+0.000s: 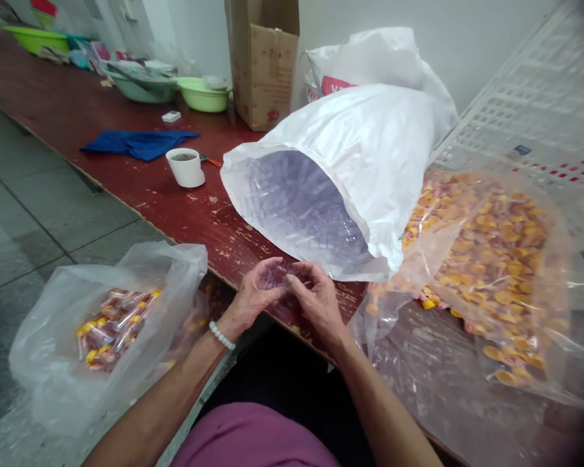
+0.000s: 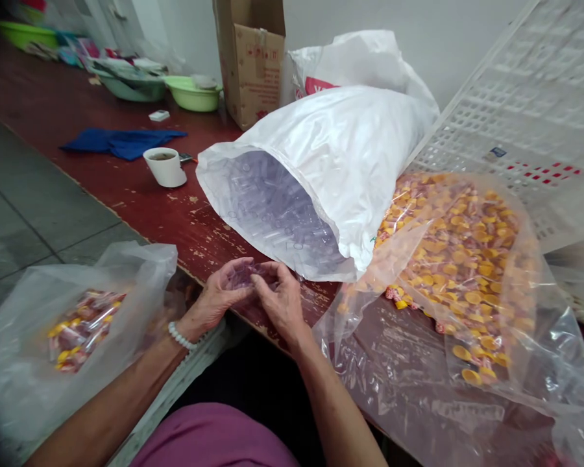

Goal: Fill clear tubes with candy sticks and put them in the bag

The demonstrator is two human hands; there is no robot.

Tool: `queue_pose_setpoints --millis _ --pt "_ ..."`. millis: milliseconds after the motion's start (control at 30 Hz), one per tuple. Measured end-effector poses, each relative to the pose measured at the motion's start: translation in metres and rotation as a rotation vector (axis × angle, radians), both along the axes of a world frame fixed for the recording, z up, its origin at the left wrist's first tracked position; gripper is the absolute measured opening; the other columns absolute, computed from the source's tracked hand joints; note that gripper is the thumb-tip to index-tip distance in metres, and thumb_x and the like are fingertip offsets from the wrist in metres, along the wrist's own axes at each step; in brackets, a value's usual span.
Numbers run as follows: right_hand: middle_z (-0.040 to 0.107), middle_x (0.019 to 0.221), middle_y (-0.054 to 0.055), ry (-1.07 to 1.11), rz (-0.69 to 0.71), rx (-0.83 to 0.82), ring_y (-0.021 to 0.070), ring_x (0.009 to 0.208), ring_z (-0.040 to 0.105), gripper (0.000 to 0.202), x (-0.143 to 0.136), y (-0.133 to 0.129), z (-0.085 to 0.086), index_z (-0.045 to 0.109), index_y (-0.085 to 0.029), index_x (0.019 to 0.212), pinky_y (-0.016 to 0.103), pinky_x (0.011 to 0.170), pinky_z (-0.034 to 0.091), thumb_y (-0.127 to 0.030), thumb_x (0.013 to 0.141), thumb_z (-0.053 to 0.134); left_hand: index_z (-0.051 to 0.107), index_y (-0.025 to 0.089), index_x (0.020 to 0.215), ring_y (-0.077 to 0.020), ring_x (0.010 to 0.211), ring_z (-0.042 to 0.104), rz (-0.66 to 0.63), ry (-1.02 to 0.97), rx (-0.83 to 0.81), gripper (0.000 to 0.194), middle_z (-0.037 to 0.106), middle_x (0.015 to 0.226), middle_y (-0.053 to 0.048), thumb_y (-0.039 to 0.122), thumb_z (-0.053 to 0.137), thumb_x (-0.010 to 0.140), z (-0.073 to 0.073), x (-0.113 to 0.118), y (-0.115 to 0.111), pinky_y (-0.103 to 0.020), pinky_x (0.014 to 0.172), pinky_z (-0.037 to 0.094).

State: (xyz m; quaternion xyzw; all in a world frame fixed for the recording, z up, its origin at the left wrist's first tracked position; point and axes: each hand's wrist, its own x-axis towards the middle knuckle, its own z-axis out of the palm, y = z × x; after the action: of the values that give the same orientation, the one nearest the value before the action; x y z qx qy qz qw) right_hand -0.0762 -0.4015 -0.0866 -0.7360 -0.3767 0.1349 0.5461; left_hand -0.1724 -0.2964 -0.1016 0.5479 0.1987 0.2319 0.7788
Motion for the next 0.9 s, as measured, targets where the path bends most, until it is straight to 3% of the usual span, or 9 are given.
queue_pose_setpoints --millis 100,200,333,400,467,567,667,767,900 --pt "0.067 0.096 0.003 0.144 0.041 0.067 0.0155 0.082 0.063 0.027 -0.011 -0.004 -0.005 0.058 -0.020 0.102 0.029 0.076 0.050 -0.037 0.082 0.059 0.053 0.017 0.119 -0.0198 0.104 0.058 0.050 0.057 0.198 0.060 0.060 0.116 -0.009 0.019 0.075 0.063 0.002 0.004 -0.005 -0.030 0.092 0.046" --pt "0.068 0.093 0.003 -0.026 0.067 -0.003 0.0161 0.083 0.063 0.023 0.002 -0.008 -0.002 0.061 -0.021 0.098 0.030 0.077 0.050 -0.038 0.087 0.051 0.055 0.016 0.116 -0.0192 0.100 0.059 0.141 0.078 0.283 0.056 0.061 0.112 -0.009 0.020 0.074 0.063 0.000 0.009 -0.009 -0.030 0.089 0.047" --pt "0.061 0.105 0.012 -0.526 -0.160 -0.318 0.0235 0.096 0.058 0.029 0.033 -0.004 0.003 0.058 -0.017 0.110 0.036 0.083 0.046 -0.036 0.088 0.051 0.056 0.015 0.113 -0.0179 0.093 0.060 0.164 0.058 0.168 0.056 0.064 0.099 -0.006 0.015 0.073 0.060 -0.002 0.015 -0.011 -0.030 0.083 0.050" --pt "0.058 0.107 0.014 -0.653 -0.181 -0.544 0.0262 0.095 0.057 0.033 0.042 0.000 -0.001 0.056 -0.017 0.112 0.037 0.078 0.047 -0.036 0.086 0.055 0.057 0.014 0.113 -0.0168 0.089 0.061 0.172 0.056 0.106 0.058 0.064 0.097 -0.005 0.013 0.073 0.057 -0.001 0.016 -0.010 -0.030 0.078 0.051" --pt "0.059 0.103 0.013 -0.678 -0.150 -0.651 0.0261 0.093 0.057 0.027 0.043 0.002 -0.007 0.058 -0.017 0.109 0.036 0.076 0.047 -0.031 0.086 0.054 0.057 0.014 0.111 -0.0157 0.083 0.061 0.173 0.051 0.038 0.059 0.063 0.097 -0.005 0.011 0.073 0.055 -0.001 0.014 -0.008 -0.029 0.071 0.052" --pt "0.058 0.100 0.011 -0.584 -0.130 -0.531 0.0237 0.096 0.056 0.026 0.037 -0.002 -0.015 0.058 -0.017 0.111 0.035 0.084 0.046 -0.025 0.088 0.051 0.057 0.015 0.111 -0.0175 0.082 0.062 0.157 0.013 -0.043 0.058 0.063 0.099 -0.006 0.010 0.072 0.055 -0.002 0.009 -0.002 -0.028 0.062 0.052" --pt "0.054 0.104 0.010 -0.377 -0.018 -0.322 0.0187 0.094 0.056 0.031 0.028 -0.012 -0.012 0.058 -0.018 0.116 0.031 0.086 0.046 -0.022 0.087 0.051 0.058 0.017 0.110 -0.0185 0.085 0.063 0.121 -0.024 -0.001 0.054 0.063 0.099 -0.006 0.008 0.070 0.058 -0.005 0.004 0.001 -0.028 0.065 0.053" --pt "0.054 0.107 0.008 -0.266 0.098 -0.218 0.0168 0.096 0.057 0.036 0.020 -0.024 0.003 0.057 -0.021 0.119 0.031 0.087 0.046 -0.019 0.083 0.054 0.058 0.018 0.110 -0.0171 0.086 0.064 0.074 -0.038 0.081 0.052 0.065 0.099 -0.005 0.007 0.070 0.061 -0.008 0.000 0.001 -0.028 0.073 0.053" --pt "0.065 0.100 0.002 -0.141 0.177 -0.200 0.0152 0.085 0.061 0.039 0.011 -0.033 0.028 0.058 -0.024 0.112 0.029 0.079 0.048 -0.021 0.074 0.066 0.057 0.019 0.112 -0.0208 0.097 0.063 -0.019 -0.079 0.120 0.051 0.064 0.110 -0.008 0.009 0.071 0.064 -0.007 -0.005 -0.003 -0.032 0.083 0.051"
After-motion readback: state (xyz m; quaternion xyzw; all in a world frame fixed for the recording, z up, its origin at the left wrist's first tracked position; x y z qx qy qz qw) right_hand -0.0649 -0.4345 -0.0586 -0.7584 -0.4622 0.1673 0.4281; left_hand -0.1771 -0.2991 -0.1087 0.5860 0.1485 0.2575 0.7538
